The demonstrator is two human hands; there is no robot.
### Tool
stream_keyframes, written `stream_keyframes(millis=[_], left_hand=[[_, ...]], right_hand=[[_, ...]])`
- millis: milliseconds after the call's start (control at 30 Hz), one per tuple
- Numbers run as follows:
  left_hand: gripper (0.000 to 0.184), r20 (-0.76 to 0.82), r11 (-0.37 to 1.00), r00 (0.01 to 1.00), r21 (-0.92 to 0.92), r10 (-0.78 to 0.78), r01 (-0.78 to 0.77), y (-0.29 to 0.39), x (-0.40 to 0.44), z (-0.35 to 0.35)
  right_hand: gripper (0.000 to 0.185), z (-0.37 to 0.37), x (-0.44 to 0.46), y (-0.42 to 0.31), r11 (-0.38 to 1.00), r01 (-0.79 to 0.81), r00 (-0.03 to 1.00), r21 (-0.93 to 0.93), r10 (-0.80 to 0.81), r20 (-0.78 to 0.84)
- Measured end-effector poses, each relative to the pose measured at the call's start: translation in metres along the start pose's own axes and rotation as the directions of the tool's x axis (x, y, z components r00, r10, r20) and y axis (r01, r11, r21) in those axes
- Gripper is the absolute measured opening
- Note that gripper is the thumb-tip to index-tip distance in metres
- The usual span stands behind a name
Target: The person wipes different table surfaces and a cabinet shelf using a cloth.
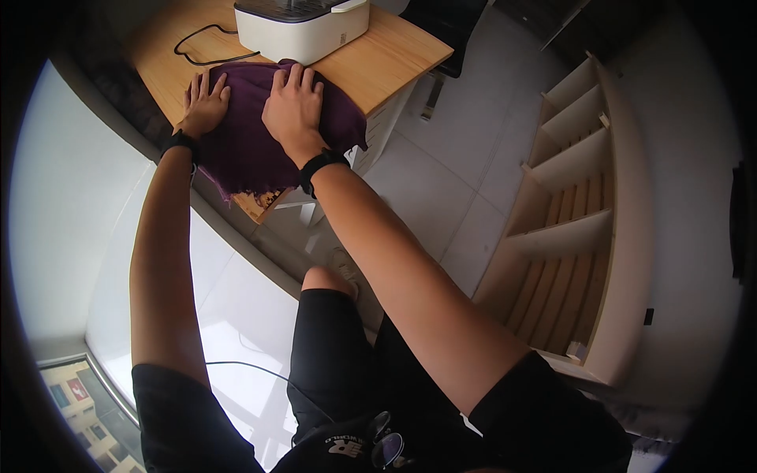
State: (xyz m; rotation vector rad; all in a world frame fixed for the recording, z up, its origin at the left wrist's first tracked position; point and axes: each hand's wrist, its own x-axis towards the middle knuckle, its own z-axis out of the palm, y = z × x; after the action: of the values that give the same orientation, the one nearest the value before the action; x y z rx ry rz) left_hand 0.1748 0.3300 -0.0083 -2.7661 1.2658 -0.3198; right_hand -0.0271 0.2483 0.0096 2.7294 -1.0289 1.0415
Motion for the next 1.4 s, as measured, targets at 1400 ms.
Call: stream_keyframes(millis=[1400], left_hand=[[0.050,-0.471,0.705,0.838,-0.493,0.277,-0.510,0.107,-0.236,-0.209]], right_hand=[[0.018,-0.273,-0.076,0.131,0.943,0.325,0.937,0.074,-0.309,-0.165]])
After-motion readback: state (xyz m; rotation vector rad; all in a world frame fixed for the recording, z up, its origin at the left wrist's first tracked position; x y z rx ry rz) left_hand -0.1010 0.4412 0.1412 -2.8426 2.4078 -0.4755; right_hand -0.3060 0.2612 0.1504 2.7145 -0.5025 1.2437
